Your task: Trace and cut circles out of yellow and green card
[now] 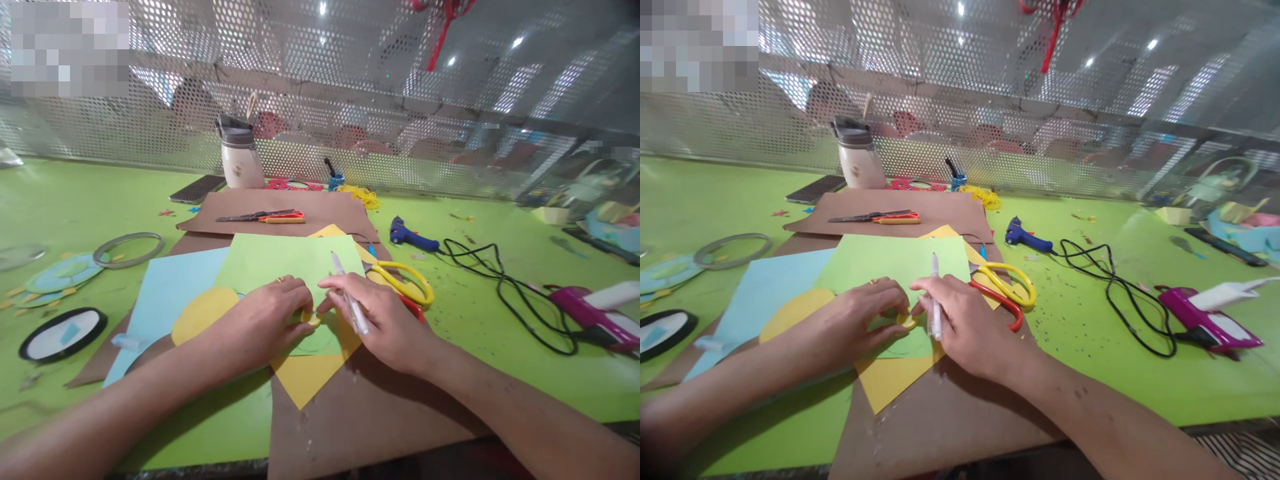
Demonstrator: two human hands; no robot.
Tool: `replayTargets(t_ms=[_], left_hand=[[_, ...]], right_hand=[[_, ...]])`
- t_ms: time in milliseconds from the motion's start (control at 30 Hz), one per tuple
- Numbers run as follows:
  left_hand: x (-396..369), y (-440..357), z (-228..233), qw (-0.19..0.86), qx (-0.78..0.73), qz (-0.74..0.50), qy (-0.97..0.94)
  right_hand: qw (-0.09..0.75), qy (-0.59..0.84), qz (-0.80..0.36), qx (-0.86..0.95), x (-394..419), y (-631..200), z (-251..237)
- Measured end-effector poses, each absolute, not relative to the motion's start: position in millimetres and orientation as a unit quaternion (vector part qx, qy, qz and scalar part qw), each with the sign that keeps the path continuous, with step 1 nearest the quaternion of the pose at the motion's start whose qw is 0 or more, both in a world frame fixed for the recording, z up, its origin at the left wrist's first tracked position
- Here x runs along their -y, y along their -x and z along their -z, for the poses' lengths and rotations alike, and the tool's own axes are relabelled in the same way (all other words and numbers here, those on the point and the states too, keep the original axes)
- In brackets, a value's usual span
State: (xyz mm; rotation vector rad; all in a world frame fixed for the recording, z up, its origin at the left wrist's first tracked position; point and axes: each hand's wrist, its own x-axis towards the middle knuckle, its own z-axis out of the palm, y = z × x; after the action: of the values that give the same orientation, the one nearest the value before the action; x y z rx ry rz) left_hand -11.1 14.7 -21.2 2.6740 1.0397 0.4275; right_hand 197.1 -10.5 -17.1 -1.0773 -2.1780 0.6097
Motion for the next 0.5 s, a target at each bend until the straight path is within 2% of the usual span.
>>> replayTargets(t_ms=[500], left_hand=[[-11,13,11,0.148,-0.352,-0.124,-0.916]], right_hand=[[0.259,0.407,-0.222,0.848,11,-197,15]])
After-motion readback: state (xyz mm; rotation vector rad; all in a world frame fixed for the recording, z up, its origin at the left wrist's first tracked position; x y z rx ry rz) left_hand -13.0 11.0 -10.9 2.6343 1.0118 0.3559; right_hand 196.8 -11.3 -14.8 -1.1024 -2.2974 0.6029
